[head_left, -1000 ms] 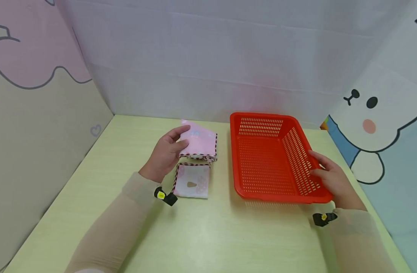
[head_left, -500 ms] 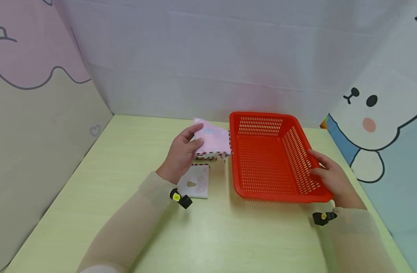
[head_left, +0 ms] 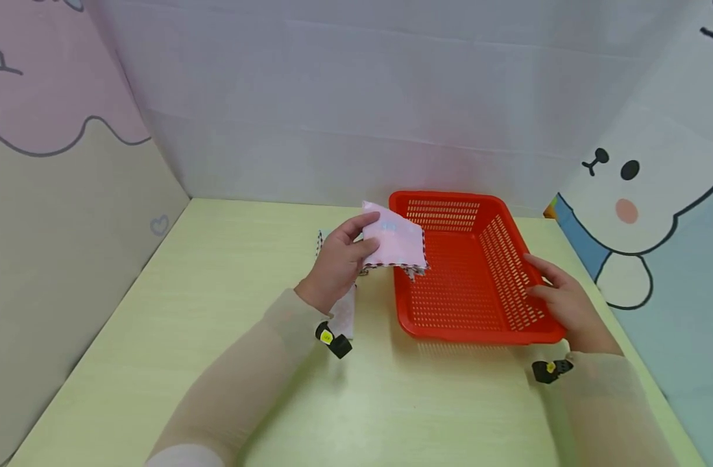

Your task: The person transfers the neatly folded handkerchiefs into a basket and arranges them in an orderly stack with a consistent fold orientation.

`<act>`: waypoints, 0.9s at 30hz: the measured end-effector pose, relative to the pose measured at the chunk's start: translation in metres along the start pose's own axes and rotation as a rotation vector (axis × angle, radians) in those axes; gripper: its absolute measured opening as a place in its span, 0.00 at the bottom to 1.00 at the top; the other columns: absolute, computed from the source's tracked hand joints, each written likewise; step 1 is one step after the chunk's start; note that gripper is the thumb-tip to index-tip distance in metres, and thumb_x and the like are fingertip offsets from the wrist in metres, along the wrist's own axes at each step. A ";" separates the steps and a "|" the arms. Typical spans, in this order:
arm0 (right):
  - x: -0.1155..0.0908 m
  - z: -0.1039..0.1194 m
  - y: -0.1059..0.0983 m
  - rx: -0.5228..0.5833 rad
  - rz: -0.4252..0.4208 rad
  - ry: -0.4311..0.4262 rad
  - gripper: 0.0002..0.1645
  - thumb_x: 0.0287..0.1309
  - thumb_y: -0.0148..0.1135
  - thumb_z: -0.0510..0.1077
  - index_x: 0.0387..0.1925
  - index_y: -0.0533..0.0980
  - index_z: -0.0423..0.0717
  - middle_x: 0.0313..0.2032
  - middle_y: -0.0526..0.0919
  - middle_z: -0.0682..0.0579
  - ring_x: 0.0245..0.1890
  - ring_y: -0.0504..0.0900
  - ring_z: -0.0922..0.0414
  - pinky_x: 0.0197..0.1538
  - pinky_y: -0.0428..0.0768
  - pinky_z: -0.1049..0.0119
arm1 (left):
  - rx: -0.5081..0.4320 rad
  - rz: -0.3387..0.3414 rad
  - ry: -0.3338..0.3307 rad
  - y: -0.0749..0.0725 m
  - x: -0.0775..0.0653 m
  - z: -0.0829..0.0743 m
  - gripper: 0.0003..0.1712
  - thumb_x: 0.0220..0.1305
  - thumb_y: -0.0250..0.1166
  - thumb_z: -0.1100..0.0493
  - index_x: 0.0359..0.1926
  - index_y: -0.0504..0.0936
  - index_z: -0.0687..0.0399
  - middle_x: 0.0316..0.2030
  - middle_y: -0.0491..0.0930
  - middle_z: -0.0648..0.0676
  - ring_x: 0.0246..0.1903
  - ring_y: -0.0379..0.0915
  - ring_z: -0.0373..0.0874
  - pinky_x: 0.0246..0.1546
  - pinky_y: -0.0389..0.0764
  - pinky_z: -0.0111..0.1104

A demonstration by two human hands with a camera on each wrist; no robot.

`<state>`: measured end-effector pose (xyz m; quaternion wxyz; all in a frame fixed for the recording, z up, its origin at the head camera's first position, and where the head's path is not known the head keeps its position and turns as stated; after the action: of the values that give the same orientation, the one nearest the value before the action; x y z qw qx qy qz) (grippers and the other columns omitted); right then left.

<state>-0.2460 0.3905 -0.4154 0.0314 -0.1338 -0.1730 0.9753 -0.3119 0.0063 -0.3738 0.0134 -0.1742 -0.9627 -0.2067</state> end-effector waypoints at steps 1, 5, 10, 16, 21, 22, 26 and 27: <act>0.001 0.000 0.001 0.000 0.001 0.004 0.40 0.76 0.50 0.40 0.82 0.52 0.65 0.76 0.54 0.38 0.54 0.75 0.52 0.49 0.86 0.57 | -0.002 0.004 -0.002 0.001 0.001 0.001 0.26 0.75 0.59 0.68 0.70 0.75 0.51 0.68 0.69 0.53 0.58 0.74 0.51 0.52 0.82 0.31; 0.003 -0.001 0.002 0.005 0.001 0.026 0.41 0.76 0.49 0.40 0.82 0.50 0.66 0.77 0.53 0.38 0.59 0.73 0.45 0.49 0.86 0.56 | -0.007 0.020 -0.006 0.008 0.004 0.005 0.25 0.75 0.59 0.69 0.70 0.76 0.51 0.67 0.70 0.53 0.56 0.75 0.50 0.50 0.83 0.30; 0.003 -0.003 0.001 0.008 -0.003 0.034 0.41 0.76 0.49 0.39 0.82 0.50 0.65 0.78 0.53 0.38 0.61 0.72 0.43 0.49 0.86 0.56 | 0.019 0.036 -0.027 0.019 0.009 0.010 0.25 0.74 0.61 0.67 0.68 0.77 0.48 0.68 0.70 0.50 0.59 0.75 0.49 0.56 0.81 0.36; 0.002 -0.001 -0.001 0.002 -0.001 0.026 0.41 0.76 0.50 0.39 0.82 0.51 0.65 0.77 0.53 0.38 0.58 0.73 0.46 0.48 0.86 0.56 | 0.063 0.058 -0.027 0.036 0.018 0.015 0.25 0.74 0.62 0.65 0.68 0.78 0.45 0.69 0.70 0.47 0.60 0.74 0.50 0.57 0.81 0.38; 0.001 0.001 -0.001 0.000 0.002 0.017 0.41 0.75 0.50 0.39 0.82 0.51 0.64 0.76 0.54 0.37 0.55 0.76 0.49 0.48 0.86 0.55 | 0.116 0.033 -0.058 0.047 0.023 0.021 0.25 0.72 0.65 0.64 0.66 0.80 0.39 0.68 0.71 0.45 0.62 0.72 0.48 0.56 0.81 0.38; 0.001 0.001 -0.001 -0.002 0.003 0.016 0.41 0.75 0.50 0.39 0.82 0.51 0.64 0.76 0.54 0.37 0.55 0.76 0.49 0.48 0.86 0.55 | 0.122 0.028 -0.069 0.050 0.024 0.022 0.25 0.71 0.66 0.64 0.65 0.81 0.38 0.67 0.71 0.45 0.62 0.72 0.47 0.55 0.82 0.38; 0.001 0.001 0.000 -0.009 0.005 0.017 0.41 0.75 0.50 0.39 0.82 0.51 0.63 0.76 0.54 0.36 0.54 0.77 0.50 0.48 0.86 0.54 | 0.125 0.027 -0.103 0.059 0.024 0.024 0.25 0.70 0.68 0.62 0.64 0.81 0.33 0.64 0.73 0.44 0.59 0.75 0.48 0.53 0.83 0.40; 0.001 0.001 0.000 -0.010 0.005 0.017 0.41 0.75 0.50 0.39 0.82 0.51 0.63 0.76 0.54 0.37 0.54 0.77 0.50 0.48 0.86 0.54 | 0.133 0.026 -0.110 0.061 0.024 0.024 0.26 0.70 0.69 0.61 0.64 0.81 0.32 0.64 0.74 0.44 0.59 0.76 0.48 0.52 0.84 0.40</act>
<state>-0.2474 0.3900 -0.4143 0.0298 -0.1427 -0.1773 0.9733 -0.3126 0.0763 -0.3696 -0.0255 -0.1966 -0.9712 -0.1324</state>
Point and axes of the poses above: each hand's wrist, its own x-axis towards the middle knuckle, its own y-axis out of the palm, z = x × y, the point moved 7 cm from there along x, towards the middle knuckle
